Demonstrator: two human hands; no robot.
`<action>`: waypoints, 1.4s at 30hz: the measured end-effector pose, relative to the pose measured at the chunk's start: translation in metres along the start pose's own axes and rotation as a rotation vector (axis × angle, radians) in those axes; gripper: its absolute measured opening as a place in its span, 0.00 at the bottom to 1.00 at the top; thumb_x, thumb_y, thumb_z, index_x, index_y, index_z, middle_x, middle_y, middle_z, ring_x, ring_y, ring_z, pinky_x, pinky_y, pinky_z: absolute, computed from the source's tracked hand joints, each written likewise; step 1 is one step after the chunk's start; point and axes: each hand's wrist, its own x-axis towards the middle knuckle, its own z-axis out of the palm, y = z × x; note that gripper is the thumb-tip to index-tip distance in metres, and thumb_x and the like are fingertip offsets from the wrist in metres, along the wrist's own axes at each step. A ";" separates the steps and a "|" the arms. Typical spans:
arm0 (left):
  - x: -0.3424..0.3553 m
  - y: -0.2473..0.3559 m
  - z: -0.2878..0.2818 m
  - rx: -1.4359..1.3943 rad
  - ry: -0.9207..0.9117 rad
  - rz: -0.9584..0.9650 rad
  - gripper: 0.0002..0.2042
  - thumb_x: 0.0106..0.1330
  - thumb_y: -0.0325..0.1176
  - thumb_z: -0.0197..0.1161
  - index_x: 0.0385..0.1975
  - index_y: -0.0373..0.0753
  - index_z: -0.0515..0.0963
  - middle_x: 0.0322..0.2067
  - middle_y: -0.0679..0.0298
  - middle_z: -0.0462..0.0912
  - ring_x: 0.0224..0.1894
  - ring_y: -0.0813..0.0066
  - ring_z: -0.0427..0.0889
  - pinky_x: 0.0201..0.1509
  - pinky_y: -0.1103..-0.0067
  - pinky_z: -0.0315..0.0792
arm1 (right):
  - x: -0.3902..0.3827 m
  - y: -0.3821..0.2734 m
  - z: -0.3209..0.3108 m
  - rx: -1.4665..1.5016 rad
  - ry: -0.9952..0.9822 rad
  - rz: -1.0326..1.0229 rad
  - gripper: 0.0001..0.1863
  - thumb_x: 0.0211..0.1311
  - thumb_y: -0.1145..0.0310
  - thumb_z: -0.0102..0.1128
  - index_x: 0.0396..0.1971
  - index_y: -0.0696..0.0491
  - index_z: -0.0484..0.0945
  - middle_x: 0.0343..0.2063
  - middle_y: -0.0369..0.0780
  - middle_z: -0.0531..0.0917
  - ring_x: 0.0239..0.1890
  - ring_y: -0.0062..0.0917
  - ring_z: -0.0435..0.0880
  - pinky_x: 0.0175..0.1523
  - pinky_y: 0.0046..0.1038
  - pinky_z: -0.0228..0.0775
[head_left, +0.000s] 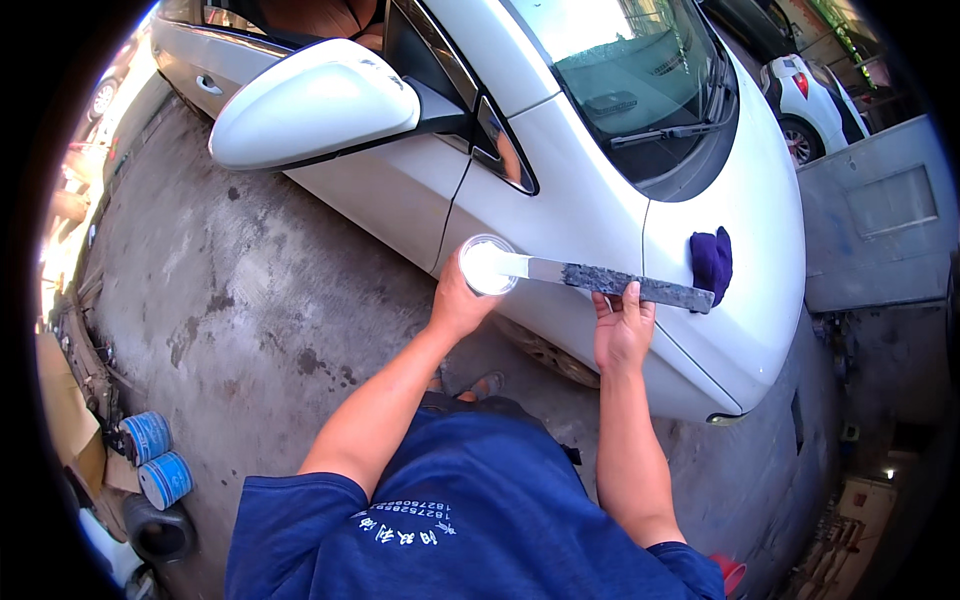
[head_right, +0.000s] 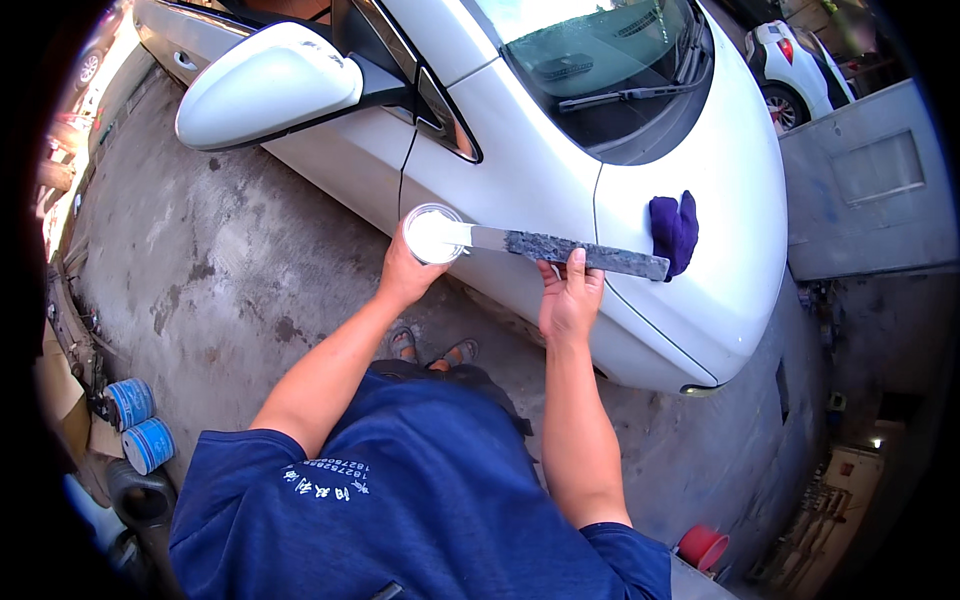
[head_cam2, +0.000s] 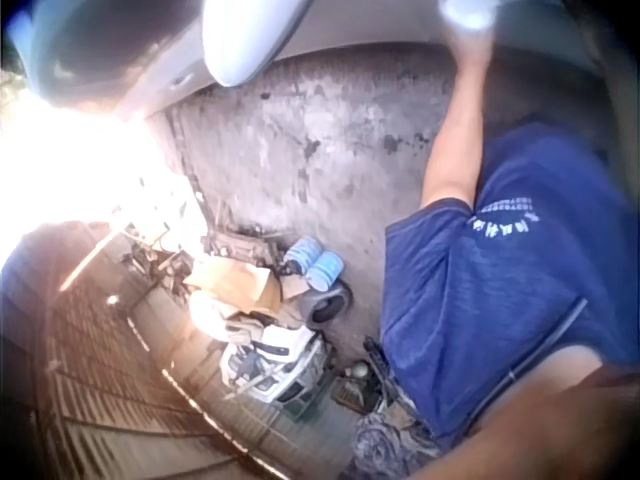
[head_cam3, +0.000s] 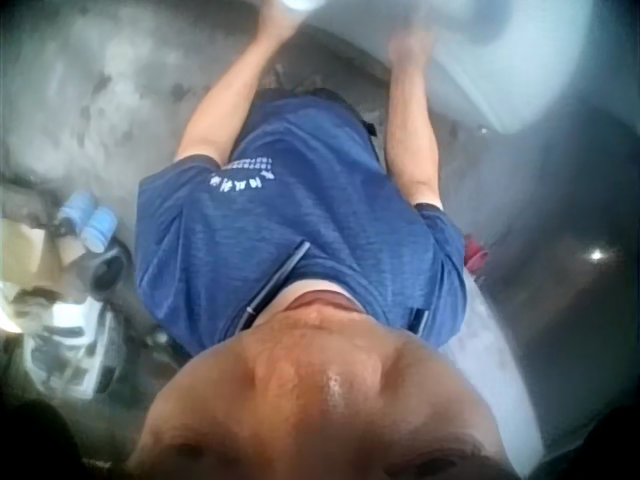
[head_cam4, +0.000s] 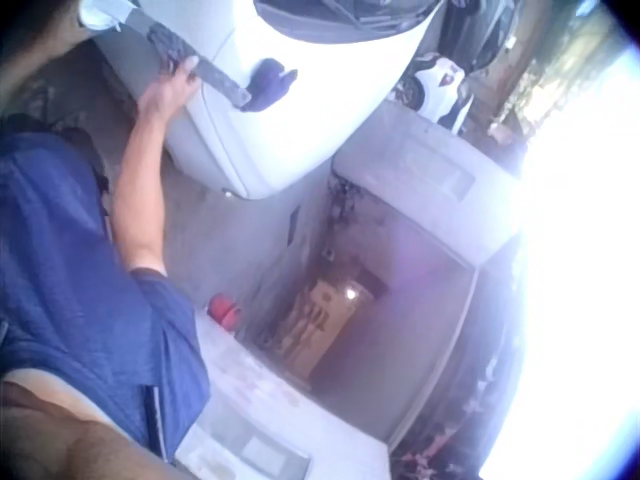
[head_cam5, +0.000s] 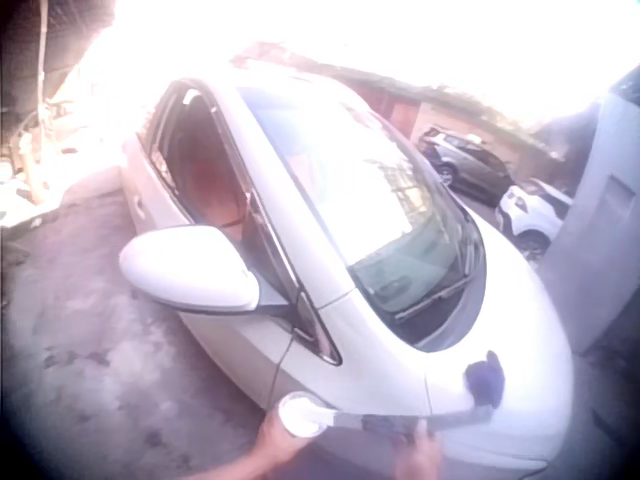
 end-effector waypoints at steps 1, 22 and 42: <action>0.003 -0.001 -0.003 0.003 0.011 0.000 0.36 0.46 0.31 0.75 0.58 0.35 0.67 0.53 0.53 0.75 0.58 0.58 0.74 0.63 0.69 0.67 | 0.002 0.001 0.005 -0.001 -0.002 0.005 0.10 0.71 0.64 0.55 0.47 0.51 0.71 0.42 0.36 0.79 0.41 0.25 0.80 0.44 0.32 0.78; 0.066 -0.057 -0.081 0.093 -0.366 0.246 0.38 0.45 0.33 0.74 0.60 0.37 0.66 0.55 0.52 0.73 0.59 0.52 0.71 0.63 0.65 0.65 | -0.055 0.051 0.125 -0.192 0.362 -0.154 0.11 0.69 0.64 0.59 0.38 0.55 0.71 0.34 0.37 0.78 0.32 0.21 0.78 0.36 0.28 0.79; 0.072 -0.046 -0.085 -0.041 -0.303 0.119 0.35 0.49 0.39 0.75 0.58 0.37 0.67 0.53 0.52 0.76 0.58 0.52 0.72 0.62 0.64 0.66 | -0.053 0.083 0.066 0.166 0.341 -0.101 0.10 0.70 0.62 0.56 0.46 0.48 0.71 0.43 0.35 0.79 0.42 0.27 0.79 0.49 0.33 0.76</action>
